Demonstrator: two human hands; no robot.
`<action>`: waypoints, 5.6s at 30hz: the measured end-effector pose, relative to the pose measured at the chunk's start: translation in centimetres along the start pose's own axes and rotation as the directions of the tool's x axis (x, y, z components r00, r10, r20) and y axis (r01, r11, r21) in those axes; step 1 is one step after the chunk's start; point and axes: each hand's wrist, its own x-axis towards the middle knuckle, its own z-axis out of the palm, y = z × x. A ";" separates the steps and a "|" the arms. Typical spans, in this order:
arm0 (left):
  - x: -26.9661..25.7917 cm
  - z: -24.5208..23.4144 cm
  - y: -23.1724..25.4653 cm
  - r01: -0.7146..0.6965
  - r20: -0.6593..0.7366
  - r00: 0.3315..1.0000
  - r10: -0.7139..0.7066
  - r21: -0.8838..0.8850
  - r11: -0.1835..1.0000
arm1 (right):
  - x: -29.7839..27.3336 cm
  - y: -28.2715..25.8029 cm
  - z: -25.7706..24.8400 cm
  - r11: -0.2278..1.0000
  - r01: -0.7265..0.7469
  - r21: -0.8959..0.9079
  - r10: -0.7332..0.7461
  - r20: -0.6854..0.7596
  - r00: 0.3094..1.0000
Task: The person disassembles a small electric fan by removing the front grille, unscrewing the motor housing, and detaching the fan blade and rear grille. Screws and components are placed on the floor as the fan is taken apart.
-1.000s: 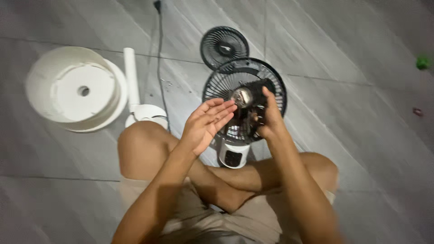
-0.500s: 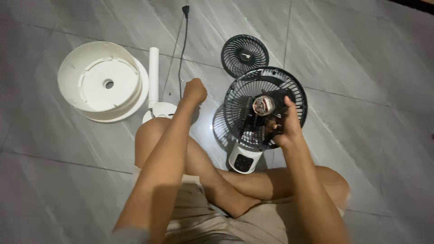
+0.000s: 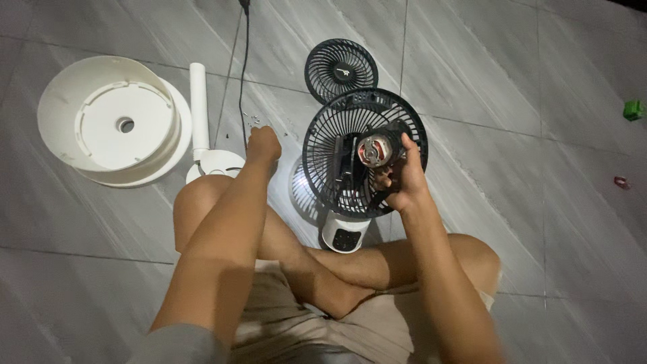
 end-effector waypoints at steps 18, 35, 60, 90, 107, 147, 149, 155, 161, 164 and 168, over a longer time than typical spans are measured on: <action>-6.5 -10.7 7.8 0.009 -0.413 0.887 -0.206 -0.429 0.903 | 0.4 0.7 -1.0 0.998 0.044 0.048 -0.047 0.055 0.997; -24.9 -6.3 11.6 -0.516 -0.410 0.857 0.313 -0.700 0.494 | 0.0 0.5 -1.4 0.997 0.043 0.061 -0.054 0.199 0.979; -20.7 -2.0 7.2 0.034 0.021 0.999 -0.037 -0.914 0.405 | -4.1 -6.8 -6.4 0.980 0.189 0.059 -0.196 0.154 0.968; -19.3 19.3 11.5 -0.932 0.291 0.354 0.889 0.028 0.362 | -1.1 -8.3 -5.9 0.916 0.329 0.229 -0.351 0.059 0.935; -27.5 -3.1 16.7 -0.583 -0.007 0.695 0.719 -0.592 0.557 | -1.9 -6.6 -4.7 0.928 0.249 0.277 -0.289 0.115 0.950; -23.3 -1.7 16.4 0.146 0.300 0.930 0.214 -0.833 0.534 | 1.6 1.7 -4.0 0.978 0.190 0.081 -0.200 0.138 0.970; -23.6 -1.6 15.2 0.230 0.343 0.919 0.195 -0.867 0.443 | 1.4 1.7 -4.0 0.979 0.180 0.091 -0.190 0.116 0.975; -24.0 -3.9 10.8 0.307 0.226 0.909 0.349 -0.931 -0.199 | 0.7 1.3 -4.1 0.962 0.212 0.169 -0.240 0.166 0.956; -19.3 -10.0 7.7 0.019 0.095 0.951 0.295 -0.968 0.252 | -0.3 0.6 -4.5 0.958 0.217 0.189 -0.250 0.178 0.952; -12.7 -12.7 5.3 -0.168 0.028 0.972 0.235 -0.621 0.766 | -0.3 0.4 -4.6 0.946 0.279 0.165 -0.309 0.199 0.930; -2.1 -10.9 5.6 -0.210 0.074 0.975 0.212 -0.027 0.977 | 0.1 0.1 -3.9 0.942 0.268 0.205 -0.315 0.250 0.916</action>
